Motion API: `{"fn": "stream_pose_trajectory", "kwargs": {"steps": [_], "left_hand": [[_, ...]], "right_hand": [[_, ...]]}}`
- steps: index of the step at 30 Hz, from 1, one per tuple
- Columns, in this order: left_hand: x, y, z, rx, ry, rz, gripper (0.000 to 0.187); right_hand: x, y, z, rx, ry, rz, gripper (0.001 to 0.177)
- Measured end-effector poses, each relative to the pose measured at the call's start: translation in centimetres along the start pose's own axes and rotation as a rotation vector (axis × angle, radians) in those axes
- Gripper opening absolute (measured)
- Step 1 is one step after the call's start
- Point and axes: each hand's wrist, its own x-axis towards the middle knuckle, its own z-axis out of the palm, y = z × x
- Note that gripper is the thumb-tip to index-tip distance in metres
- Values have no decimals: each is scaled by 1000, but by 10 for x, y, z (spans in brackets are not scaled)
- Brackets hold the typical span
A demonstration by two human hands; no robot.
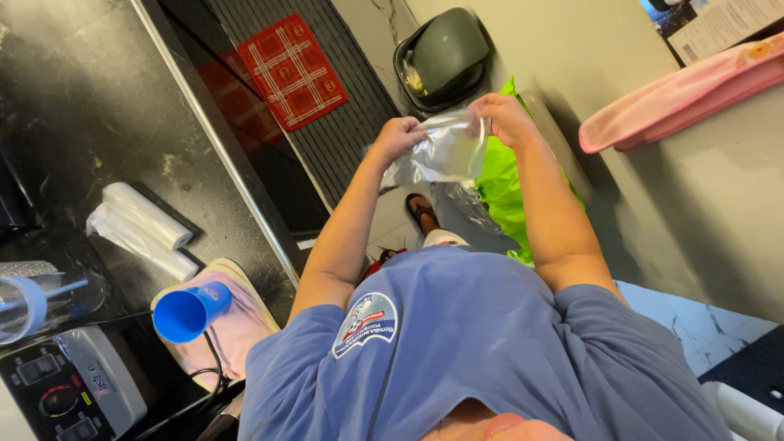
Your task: The person opens a cabinet, retrieves a roll of plastic bags, and tears off a bag. They place the bag into a trash bin, remove the old bag containing waste, and tie it shut. The person then places the tied bag into a larger green bag and prepares another plastic bag.
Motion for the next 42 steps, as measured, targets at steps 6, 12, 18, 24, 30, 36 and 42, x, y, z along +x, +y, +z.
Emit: {"fn": "stream_pose_trajectory", "kwargs": {"steps": [6, 12, 18, 24, 30, 36, 42], "left_hand": [[3, -12, -9, -120, 36, -70, 19], [17, 11, -18, 22, 115, -23, 19], [24, 69, 19, 543, 616, 315, 27], [29, 103, 87, -42, 225, -66, 34], [23, 104, 94, 41, 361, 124, 26], [19, 117, 80, 41, 344, 141, 14], [9, 117, 77, -85, 326, 225, 21]], "right_hand": [[-42, -10, -2, 199, -74, 114, 23], [-17, 5, -37, 107, -22, 124, 18], [7, 4, -37, 191, 100, 104, 15], [26, 16, -20, 394, 105, 58, 28], [7, -5, 0, 374, 130, 24, 31], [-16, -27, 15, 313, 131, -5, 7], [-20, -24, 32, 415, 162, -15, 22]]}}
